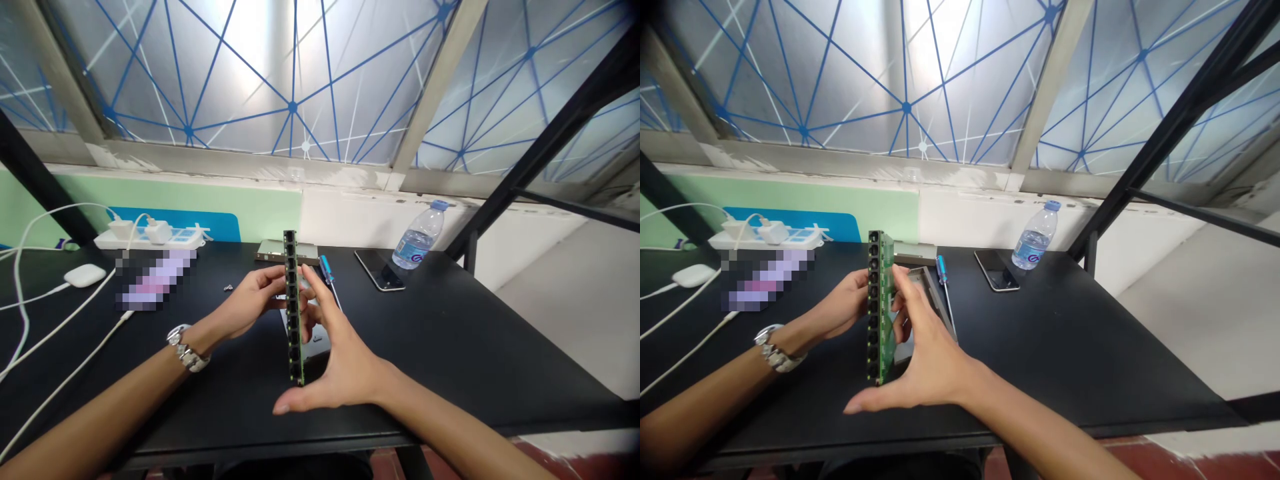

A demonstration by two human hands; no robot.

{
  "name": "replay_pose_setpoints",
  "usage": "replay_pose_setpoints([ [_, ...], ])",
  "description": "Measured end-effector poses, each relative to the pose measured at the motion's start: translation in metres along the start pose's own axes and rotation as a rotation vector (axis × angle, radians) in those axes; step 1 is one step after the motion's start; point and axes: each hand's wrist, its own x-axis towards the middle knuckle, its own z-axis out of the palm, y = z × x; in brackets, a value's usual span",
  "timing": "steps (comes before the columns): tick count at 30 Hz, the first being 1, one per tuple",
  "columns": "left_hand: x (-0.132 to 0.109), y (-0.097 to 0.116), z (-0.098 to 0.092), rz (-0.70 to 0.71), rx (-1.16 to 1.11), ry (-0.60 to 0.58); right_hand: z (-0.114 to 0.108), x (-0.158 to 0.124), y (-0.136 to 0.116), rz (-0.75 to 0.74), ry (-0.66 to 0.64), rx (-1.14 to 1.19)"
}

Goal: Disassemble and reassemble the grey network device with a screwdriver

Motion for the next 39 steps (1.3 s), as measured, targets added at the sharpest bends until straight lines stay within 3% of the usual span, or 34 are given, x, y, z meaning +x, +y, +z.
replay_pose_setpoints([
  [8, 0.0, -0.005, 0.0, -0.03, -0.02, -0.004, 0.005, 0.001, -0.001, 0.019, 0.029, 0.009],
  [12, 0.001, 0.003, -0.009, -0.016, 0.061, 0.041, -0.002, 0.003, -0.006, 0.021, 0.055, 0.08],
  [19, 0.002, 0.015, -0.031, -0.136, 0.259, 0.113, -0.032, 0.008, 0.007, 0.246, 0.129, 0.128],
  [21, 0.003, 0.013, -0.033, -0.166, 0.268, 0.126, -0.038, 0.01, 0.016, 0.311, 0.151, 0.048],
  [25, 0.003, 0.008, -0.031, -0.234, 0.258, 0.131, -0.041, 0.015, 0.025, 0.293, 0.165, -0.311],
  [30, 0.003, 0.001, -0.029, -0.21, 0.277, 0.138, -0.035, 0.016, 0.027, 0.299, 0.109, -0.707],
  [39, 0.005, -0.013, -0.028, -0.247, 0.316, 0.094, -0.03, 0.014, 0.026, 0.37, 0.077, -0.972],
])
